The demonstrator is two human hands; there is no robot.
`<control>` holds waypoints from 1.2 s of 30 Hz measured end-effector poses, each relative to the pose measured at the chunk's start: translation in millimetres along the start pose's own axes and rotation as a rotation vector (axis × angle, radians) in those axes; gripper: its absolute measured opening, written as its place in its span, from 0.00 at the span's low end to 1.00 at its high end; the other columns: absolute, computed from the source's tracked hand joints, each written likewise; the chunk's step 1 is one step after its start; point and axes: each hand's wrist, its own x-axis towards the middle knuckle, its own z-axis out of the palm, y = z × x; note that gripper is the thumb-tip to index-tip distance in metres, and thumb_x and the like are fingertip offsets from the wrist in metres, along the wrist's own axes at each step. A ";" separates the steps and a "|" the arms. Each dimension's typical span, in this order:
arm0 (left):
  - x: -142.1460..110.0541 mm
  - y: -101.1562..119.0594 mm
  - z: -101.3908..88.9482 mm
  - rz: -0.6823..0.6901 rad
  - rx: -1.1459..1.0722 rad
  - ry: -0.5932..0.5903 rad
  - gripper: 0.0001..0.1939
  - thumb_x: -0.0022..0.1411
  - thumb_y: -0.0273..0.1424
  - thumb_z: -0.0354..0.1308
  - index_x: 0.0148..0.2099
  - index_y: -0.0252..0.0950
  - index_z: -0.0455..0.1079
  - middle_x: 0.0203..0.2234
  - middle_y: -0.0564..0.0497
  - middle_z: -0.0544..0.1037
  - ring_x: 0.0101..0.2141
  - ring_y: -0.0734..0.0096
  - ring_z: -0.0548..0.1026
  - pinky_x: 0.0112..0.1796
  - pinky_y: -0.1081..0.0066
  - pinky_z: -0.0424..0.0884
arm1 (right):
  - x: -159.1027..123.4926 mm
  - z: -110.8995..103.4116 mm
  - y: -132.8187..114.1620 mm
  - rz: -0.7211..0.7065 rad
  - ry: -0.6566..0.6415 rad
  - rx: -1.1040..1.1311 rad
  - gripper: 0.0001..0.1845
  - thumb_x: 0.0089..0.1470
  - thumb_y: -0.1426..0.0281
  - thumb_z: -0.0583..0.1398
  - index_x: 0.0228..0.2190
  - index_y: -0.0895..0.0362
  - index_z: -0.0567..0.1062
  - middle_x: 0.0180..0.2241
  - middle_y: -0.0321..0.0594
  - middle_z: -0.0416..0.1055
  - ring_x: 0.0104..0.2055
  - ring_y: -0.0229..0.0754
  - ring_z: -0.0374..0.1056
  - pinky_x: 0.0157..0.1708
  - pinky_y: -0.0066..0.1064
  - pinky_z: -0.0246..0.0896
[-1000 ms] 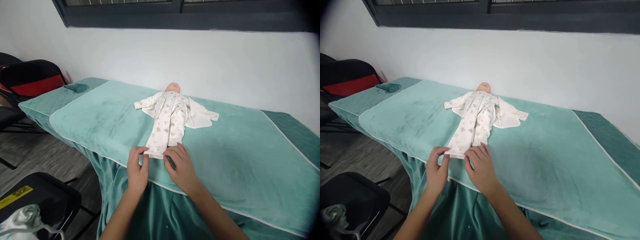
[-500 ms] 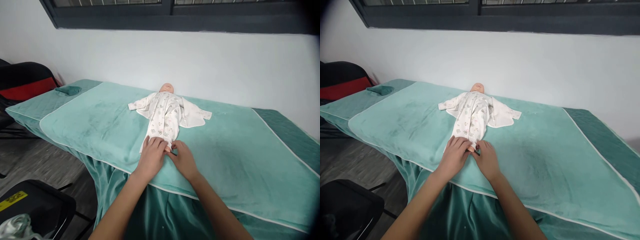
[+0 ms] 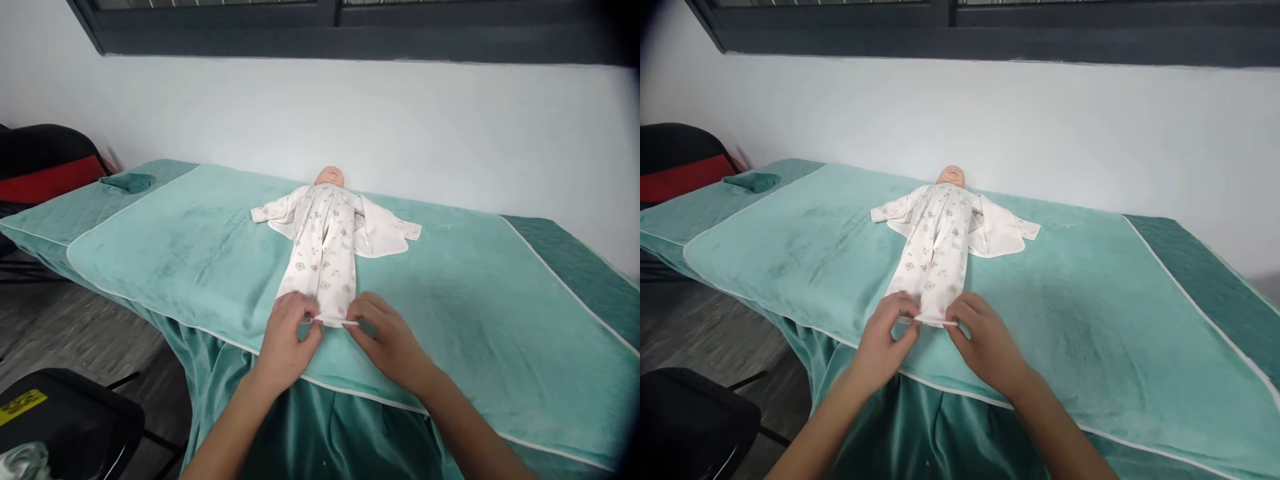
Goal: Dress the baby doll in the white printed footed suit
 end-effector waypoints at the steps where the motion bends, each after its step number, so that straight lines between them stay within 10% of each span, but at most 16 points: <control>1: -6.3 -0.3 -0.1 0.034 0.003 -0.014 0.08 0.62 0.23 0.54 0.40 0.41 0.67 0.36 0.52 0.77 0.41 0.64 0.73 0.47 0.60 0.68 | -2.2 -2.3 2.0 -0.006 -0.094 -0.027 0.06 0.64 0.73 0.57 0.33 0.52 0.69 0.36 0.39 0.71 0.40 0.43 0.68 0.38 0.34 0.64; 5: -12.4 -13.8 -5.1 0.046 -0.076 -0.036 0.07 0.63 0.23 0.53 0.37 0.41 0.67 0.31 0.52 0.75 0.36 0.65 0.73 0.43 0.62 0.68 | 7.8 -19.8 16.6 0.007 -0.363 0.054 0.07 0.64 0.65 0.60 0.33 0.52 0.73 0.34 0.36 0.74 0.38 0.42 0.70 0.38 0.34 0.65; 8: 14.3 -36.7 -9.4 -0.146 -0.160 0.138 0.05 0.67 0.28 0.53 0.37 0.40 0.69 0.32 0.52 0.76 0.36 0.67 0.73 0.40 0.66 0.69 | 49.4 -37.2 36.8 0.151 -0.215 0.160 0.11 0.65 0.61 0.58 0.33 0.52 0.75 0.34 0.35 0.75 0.36 0.41 0.70 0.38 0.33 0.65; 15: 169.2 -97.4 1.1 -0.173 -0.218 0.309 0.08 0.65 0.33 0.57 0.43 0.39 0.74 0.43 0.47 0.78 0.47 0.63 0.75 0.48 0.65 0.70 | 215.4 -44.4 116.9 0.251 0.293 0.082 0.09 0.58 0.66 0.60 0.38 0.55 0.78 0.44 0.41 0.77 0.47 0.45 0.70 0.51 0.41 0.62; 21: 279.3 -121.2 26.7 -0.192 -0.153 0.083 0.10 0.63 0.35 0.58 0.43 0.35 0.74 0.46 0.41 0.77 0.48 0.55 0.75 0.53 0.58 0.67 | 271.0 -34.3 164.9 0.252 0.195 0.101 0.16 0.50 0.59 0.67 0.38 0.56 0.77 0.45 0.42 0.76 0.44 0.45 0.69 0.51 0.42 0.61; 32: 293.8 -117.9 34.2 -0.272 0.071 -0.133 0.07 0.65 0.35 0.56 0.41 0.37 0.68 0.52 0.43 0.71 0.50 0.57 0.72 0.50 0.61 0.67 | 263.5 -37.4 196.3 0.155 -0.004 0.432 0.14 0.56 0.57 0.64 0.30 0.53 0.71 0.62 0.38 0.66 0.64 0.49 0.60 0.58 0.38 0.56; 36: 290.2 -119.4 38.0 -0.273 0.161 -0.023 0.07 0.70 0.33 0.49 0.46 0.36 0.64 0.44 0.41 0.75 0.43 0.57 0.75 0.42 0.63 0.68 | 272.0 -30.8 191.6 0.140 0.121 0.282 0.11 0.58 0.59 0.62 0.32 0.53 0.70 0.51 0.39 0.75 0.52 0.46 0.69 0.49 0.36 0.59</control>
